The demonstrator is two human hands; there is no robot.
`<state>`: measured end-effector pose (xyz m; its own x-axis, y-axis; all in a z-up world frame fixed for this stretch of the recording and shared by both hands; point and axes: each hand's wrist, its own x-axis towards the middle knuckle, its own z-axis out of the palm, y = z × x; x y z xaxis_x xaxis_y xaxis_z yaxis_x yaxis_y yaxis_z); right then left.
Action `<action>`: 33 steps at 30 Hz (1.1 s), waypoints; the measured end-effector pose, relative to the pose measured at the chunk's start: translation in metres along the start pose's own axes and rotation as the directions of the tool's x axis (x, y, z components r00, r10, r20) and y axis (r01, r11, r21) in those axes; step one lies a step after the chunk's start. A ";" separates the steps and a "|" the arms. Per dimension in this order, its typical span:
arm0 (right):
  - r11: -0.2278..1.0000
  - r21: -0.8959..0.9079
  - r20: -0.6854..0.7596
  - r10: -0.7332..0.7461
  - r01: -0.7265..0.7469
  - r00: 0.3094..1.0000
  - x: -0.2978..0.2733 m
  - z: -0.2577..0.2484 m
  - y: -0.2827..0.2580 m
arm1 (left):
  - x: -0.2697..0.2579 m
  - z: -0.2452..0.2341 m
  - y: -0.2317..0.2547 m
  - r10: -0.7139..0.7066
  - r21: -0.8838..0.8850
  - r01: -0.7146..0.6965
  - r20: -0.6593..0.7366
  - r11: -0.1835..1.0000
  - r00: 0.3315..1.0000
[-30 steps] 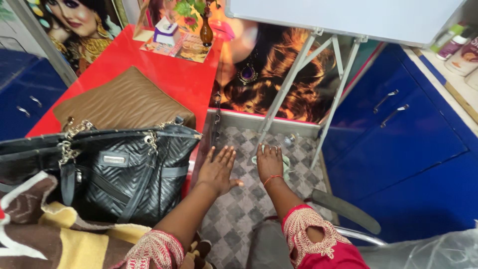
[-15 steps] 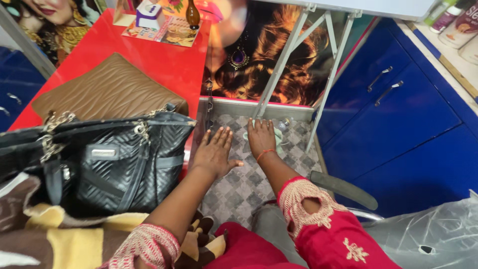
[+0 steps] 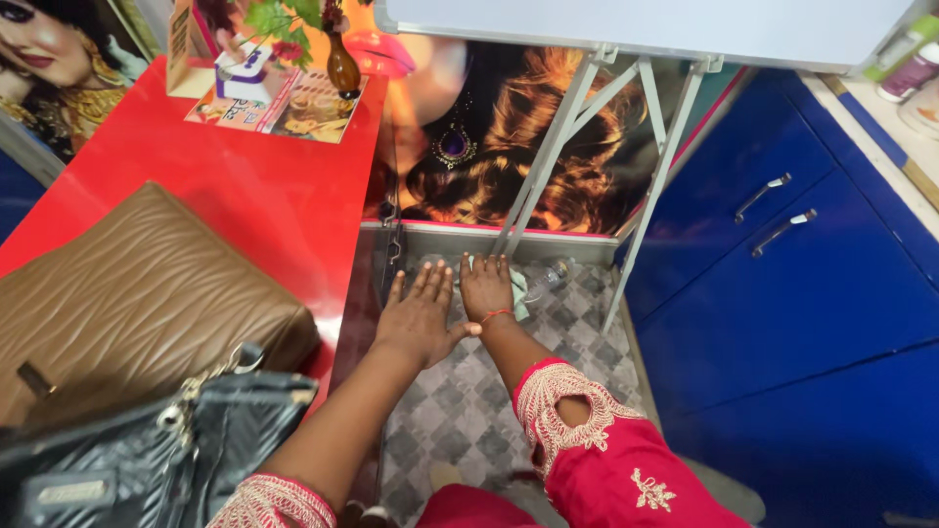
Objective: The person wipes the exterior of a blue cabinet and the interior shelf with a cloth. They then pick up several cans and bottles from the shelf, move them to different positions, and place them back on the shelf.
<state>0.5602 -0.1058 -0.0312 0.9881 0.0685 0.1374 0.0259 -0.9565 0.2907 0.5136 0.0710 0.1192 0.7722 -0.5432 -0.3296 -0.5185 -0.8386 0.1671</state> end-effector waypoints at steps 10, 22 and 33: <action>0.991 -0.058 -0.075 0.113 -0.117 0.991 0.060 0.002 0.096 | 0.092 -0.037 0.012 -0.020 0.016 0.021 -0.043 1.000 0.999; 0.971 -0.087 -0.067 0.217 -0.223 0.974 0.078 0.033 0.191 | 0.174 -0.059 0.048 0.066 0.066 -0.062 -0.052 0.996 0.996; 0.912 -0.093 -0.014 0.399 -0.398 0.917 0.028 0.037 0.277 | 0.250 -0.048 0.104 0.229 0.064 -0.228 -0.012 0.972 0.973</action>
<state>0.6004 -0.3790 0.0179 0.9142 -0.3149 0.2550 -0.3841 -0.8738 0.2981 0.6708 -0.1540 0.0988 0.6374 -0.7213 -0.2710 -0.7032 -0.6883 0.1780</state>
